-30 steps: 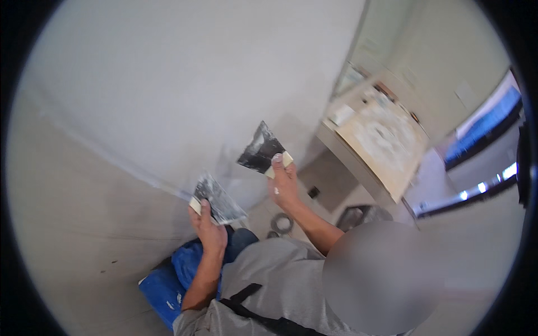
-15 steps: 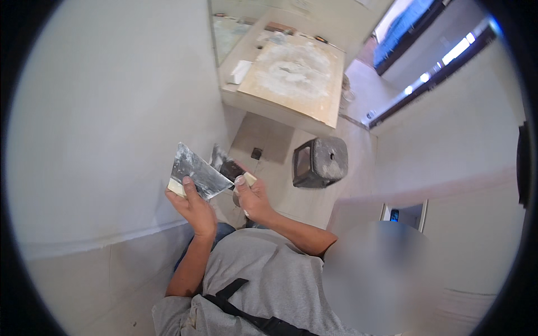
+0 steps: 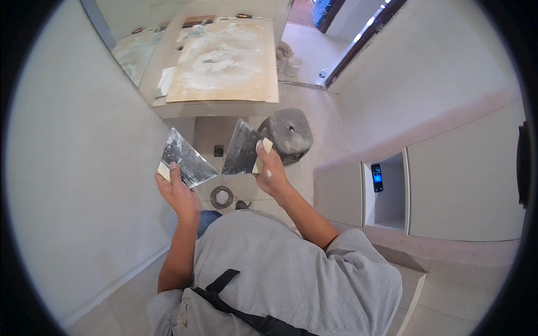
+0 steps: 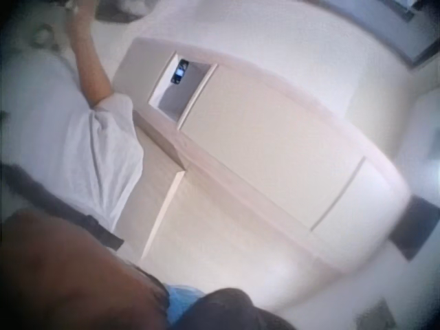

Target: The person mixes and applies putty onto the bathroom wall using putty knives, smoothing the compound across the wall surfaces and scraping excess off the blades.

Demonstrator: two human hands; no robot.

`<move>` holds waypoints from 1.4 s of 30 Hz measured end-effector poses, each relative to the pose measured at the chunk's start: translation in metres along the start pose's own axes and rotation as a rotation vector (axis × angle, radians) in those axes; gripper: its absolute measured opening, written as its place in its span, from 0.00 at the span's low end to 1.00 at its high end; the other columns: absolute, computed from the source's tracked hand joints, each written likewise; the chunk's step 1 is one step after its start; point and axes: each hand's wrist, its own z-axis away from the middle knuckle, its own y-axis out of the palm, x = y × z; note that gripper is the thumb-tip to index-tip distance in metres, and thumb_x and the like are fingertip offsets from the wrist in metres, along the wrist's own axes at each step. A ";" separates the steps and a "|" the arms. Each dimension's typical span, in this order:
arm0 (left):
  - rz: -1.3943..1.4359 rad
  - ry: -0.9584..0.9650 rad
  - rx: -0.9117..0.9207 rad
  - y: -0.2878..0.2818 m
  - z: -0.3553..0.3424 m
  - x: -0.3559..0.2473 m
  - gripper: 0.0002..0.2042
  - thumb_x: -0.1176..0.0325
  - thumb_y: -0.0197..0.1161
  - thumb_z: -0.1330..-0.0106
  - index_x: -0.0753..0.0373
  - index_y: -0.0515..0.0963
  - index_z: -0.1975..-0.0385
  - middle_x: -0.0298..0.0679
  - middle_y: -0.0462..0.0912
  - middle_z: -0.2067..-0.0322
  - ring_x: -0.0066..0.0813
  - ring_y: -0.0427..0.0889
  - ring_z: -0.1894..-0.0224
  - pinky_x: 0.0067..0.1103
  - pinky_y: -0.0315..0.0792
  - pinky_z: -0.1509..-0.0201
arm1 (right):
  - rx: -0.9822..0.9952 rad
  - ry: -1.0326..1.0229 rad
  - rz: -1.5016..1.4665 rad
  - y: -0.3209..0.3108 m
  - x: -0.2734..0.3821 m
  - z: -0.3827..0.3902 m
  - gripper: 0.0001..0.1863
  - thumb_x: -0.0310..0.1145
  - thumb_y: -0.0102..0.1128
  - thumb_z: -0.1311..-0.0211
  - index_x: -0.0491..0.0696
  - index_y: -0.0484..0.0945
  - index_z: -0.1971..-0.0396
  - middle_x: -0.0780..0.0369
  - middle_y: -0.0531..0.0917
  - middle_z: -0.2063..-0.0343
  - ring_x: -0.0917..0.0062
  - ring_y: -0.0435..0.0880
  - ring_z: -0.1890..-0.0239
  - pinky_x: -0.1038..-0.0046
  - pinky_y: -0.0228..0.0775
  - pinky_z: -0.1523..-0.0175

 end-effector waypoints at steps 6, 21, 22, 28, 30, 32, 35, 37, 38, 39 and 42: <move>0.183 -0.331 0.067 -0.022 -0.012 -0.003 0.11 0.67 0.59 0.26 0.63 0.72 0.48 0.37 0.80 0.54 0.26 0.81 0.53 0.27 0.78 0.49 | -0.227 -0.034 -0.026 -0.008 0.047 -0.003 0.14 0.45 0.58 0.25 0.49 0.75 0.53 0.66 0.83 0.59 0.79 0.84 0.57 0.71 0.77 0.53; 0.150 -0.388 0.083 -0.001 -0.004 -0.039 0.08 0.67 0.59 0.25 0.61 0.73 0.52 0.36 0.81 0.56 0.27 0.83 0.54 0.27 0.79 0.50 | -0.526 -0.060 -0.149 -0.107 0.031 0.048 0.15 0.41 0.57 0.27 0.47 0.75 0.49 0.63 0.81 0.55 0.73 0.83 0.53 0.66 0.77 0.48; 0.157 -0.381 0.092 -0.002 -0.004 -0.040 0.08 0.67 0.59 0.25 0.61 0.73 0.52 0.36 0.81 0.56 0.27 0.83 0.54 0.27 0.79 0.50 | -0.488 -0.070 -0.177 -0.101 0.032 0.048 0.14 0.40 0.58 0.28 0.47 0.75 0.52 0.64 0.81 0.58 0.74 0.83 0.55 0.67 0.77 0.49; 0.287 -0.398 0.276 -0.027 -0.027 -0.010 0.10 0.67 0.57 0.25 0.62 0.73 0.49 0.37 0.82 0.54 0.29 0.83 0.54 0.29 0.79 0.48 | -0.326 -0.185 0.087 -0.057 -0.004 0.022 0.15 0.37 0.60 0.28 0.47 0.76 0.47 0.64 0.82 0.56 0.77 0.81 0.51 0.71 0.71 0.43; 0.316 -0.439 0.358 -0.018 -0.017 -0.027 0.12 0.66 0.57 0.25 0.61 0.73 0.46 0.36 0.82 0.51 0.27 0.84 0.52 0.27 0.79 0.48 | -0.263 -0.238 0.293 -0.028 0.012 0.028 0.17 0.36 0.61 0.29 0.46 0.75 0.45 0.64 0.82 0.55 0.78 0.80 0.50 0.72 0.70 0.42; 0.324 -0.436 0.342 -0.014 -0.013 -0.040 0.13 0.67 0.57 0.25 0.61 0.73 0.45 0.37 0.82 0.51 0.30 0.84 0.52 0.31 0.80 0.48 | -0.185 -0.295 0.603 -0.013 0.009 0.026 0.24 0.32 0.64 0.32 0.41 0.71 0.39 0.62 0.82 0.51 0.79 0.78 0.48 0.74 0.68 0.40; 0.307 -0.444 0.336 -0.021 -0.016 -0.037 0.14 0.67 0.56 0.25 0.62 0.72 0.44 0.38 0.82 0.51 0.33 0.85 0.51 0.35 0.81 0.48 | -0.232 -0.455 0.711 -0.001 -0.011 0.016 0.24 0.28 0.66 0.36 0.41 0.74 0.41 0.63 0.82 0.57 0.82 0.78 0.55 0.75 0.69 0.47; 0.308 -0.443 0.344 -0.021 -0.019 -0.033 0.14 0.67 0.56 0.24 0.62 0.72 0.43 0.38 0.82 0.51 0.34 0.85 0.51 0.36 0.81 0.48 | -0.251 -0.528 0.751 0.004 -0.004 0.012 0.24 0.24 0.67 0.40 0.41 0.76 0.42 0.61 0.83 0.58 0.83 0.78 0.58 0.77 0.70 0.50; 0.309 -0.448 0.344 -0.026 -0.023 -0.024 0.15 0.67 0.55 0.24 0.62 0.72 0.42 0.39 0.82 0.51 0.34 0.85 0.50 0.36 0.81 0.47 | -0.189 -0.602 0.838 0.002 -0.009 0.008 0.24 0.24 0.66 0.39 0.41 0.76 0.42 0.60 0.83 0.56 0.84 0.78 0.57 0.78 0.70 0.49; 0.309 -0.454 0.347 -0.032 -0.027 -0.015 0.15 0.66 0.55 0.24 0.62 0.71 0.42 0.39 0.82 0.51 0.34 0.84 0.50 0.36 0.81 0.47 | -0.129 -0.678 0.925 0.000 -0.014 0.004 0.23 0.24 0.64 0.38 0.42 0.76 0.41 0.59 0.83 0.55 0.84 0.79 0.56 0.80 0.70 0.49; 0.323 -0.457 0.435 -0.047 -0.042 0.007 0.15 0.65 0.55 0.24 0.62 0.73 0.42 0.37 0.82 0.50 0.32 0.84 0.48 0.33 0.80 0.46 | -0.087 -0.335 0.449 -0.011 -0.040 -0.001 0.25 0.22 0.61 0.36 0.42 0.75 0.38 0.58 0.83 0.50 0.80 0.80 0.51 0.80 0.69 0.44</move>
